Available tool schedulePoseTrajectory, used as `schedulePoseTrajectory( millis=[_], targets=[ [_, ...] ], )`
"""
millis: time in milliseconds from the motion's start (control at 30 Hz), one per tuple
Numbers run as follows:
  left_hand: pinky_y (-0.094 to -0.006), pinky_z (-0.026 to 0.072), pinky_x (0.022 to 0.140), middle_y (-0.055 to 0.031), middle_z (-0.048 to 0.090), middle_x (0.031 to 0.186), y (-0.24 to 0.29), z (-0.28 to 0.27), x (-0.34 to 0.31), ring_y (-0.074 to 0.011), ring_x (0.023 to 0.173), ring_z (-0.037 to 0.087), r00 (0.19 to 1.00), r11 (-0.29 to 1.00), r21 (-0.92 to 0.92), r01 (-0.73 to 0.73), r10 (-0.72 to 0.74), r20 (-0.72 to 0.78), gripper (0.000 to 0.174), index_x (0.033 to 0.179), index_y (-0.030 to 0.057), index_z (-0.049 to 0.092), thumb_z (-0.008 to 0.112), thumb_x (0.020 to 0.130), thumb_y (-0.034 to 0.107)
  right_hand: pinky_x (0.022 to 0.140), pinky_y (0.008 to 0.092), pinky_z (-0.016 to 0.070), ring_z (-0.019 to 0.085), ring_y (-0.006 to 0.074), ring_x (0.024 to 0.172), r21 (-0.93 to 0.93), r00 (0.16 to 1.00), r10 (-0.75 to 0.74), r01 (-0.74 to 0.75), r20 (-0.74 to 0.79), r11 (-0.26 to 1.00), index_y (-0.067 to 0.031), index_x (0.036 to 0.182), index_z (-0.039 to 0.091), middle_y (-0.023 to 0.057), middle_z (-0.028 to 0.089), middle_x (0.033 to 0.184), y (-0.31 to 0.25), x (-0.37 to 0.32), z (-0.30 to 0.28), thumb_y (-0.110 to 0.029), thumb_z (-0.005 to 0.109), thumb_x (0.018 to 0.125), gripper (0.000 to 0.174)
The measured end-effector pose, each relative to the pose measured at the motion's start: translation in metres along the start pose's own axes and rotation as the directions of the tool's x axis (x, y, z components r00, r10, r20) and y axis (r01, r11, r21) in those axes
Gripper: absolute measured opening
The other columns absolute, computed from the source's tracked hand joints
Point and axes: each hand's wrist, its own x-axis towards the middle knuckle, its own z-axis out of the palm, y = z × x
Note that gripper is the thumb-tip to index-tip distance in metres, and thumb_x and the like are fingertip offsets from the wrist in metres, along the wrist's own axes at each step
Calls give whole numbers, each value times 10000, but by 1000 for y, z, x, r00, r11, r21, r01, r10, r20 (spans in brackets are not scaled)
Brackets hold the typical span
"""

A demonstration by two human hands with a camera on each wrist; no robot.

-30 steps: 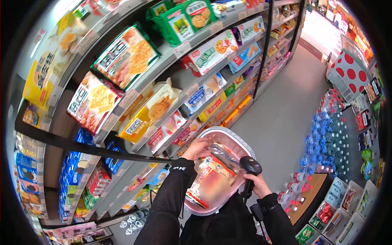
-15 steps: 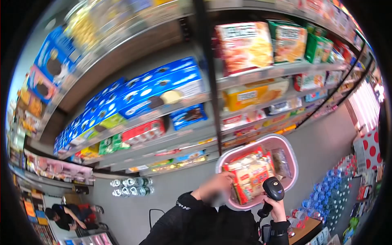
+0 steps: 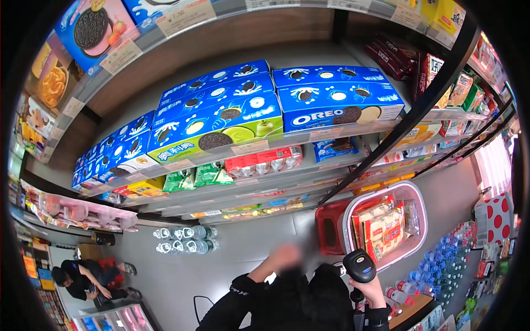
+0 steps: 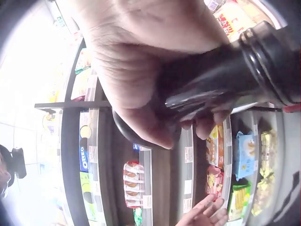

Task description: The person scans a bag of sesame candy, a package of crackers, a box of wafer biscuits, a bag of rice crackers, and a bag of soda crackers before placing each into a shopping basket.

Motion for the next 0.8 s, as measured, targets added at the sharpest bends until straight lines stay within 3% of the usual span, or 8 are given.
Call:
schedulePoseTrajectory(
  millis=[133,333,500,800],
  targets=[
    [-231,425,671,-56,559,901,-4,-7,-5,-111,746,534,1000,999,-43,-16,15,-15,272,1043,39,472,474,795,149,817,267,374,486,122,912,-62,999,-37,39,29,997,-12,1076,432,52,524,995,-2,-14,12,-14,693,576,564],
    [-245,431,709,-82,552,943,-5,2,-17,-138,797,547,997,994,-78,-76,75,-22,263,1062,48,452,435,808,111,771,257,404,509,106,850,-108,994,-113,112,-1,988,-5,991,509,40,567,916,-24,-45,23,-59,705,580,458],
    [-259,443,711,-95,542,971,0,23,-41,-156,822,553,991,993,-28,-114,112,-67,259,1075,46,444,411,826,113,749,265,414,516,106,824,-109,967,-250,254,50,961,-11,969,517,40,571,891,-5,-65,11,-70,703,570,444],
    [-253,446,710,-100,544,976,-22,58,-89,-162,812,562,982,987,2,-158,158,-106,280,1083,30,435,433,819,123,741,263,418,520,105,816,-99,943,-332,326,-41,940,-13,971,517,34,571,881,48,-115,-16,-60,699,565,447]
  ],
)
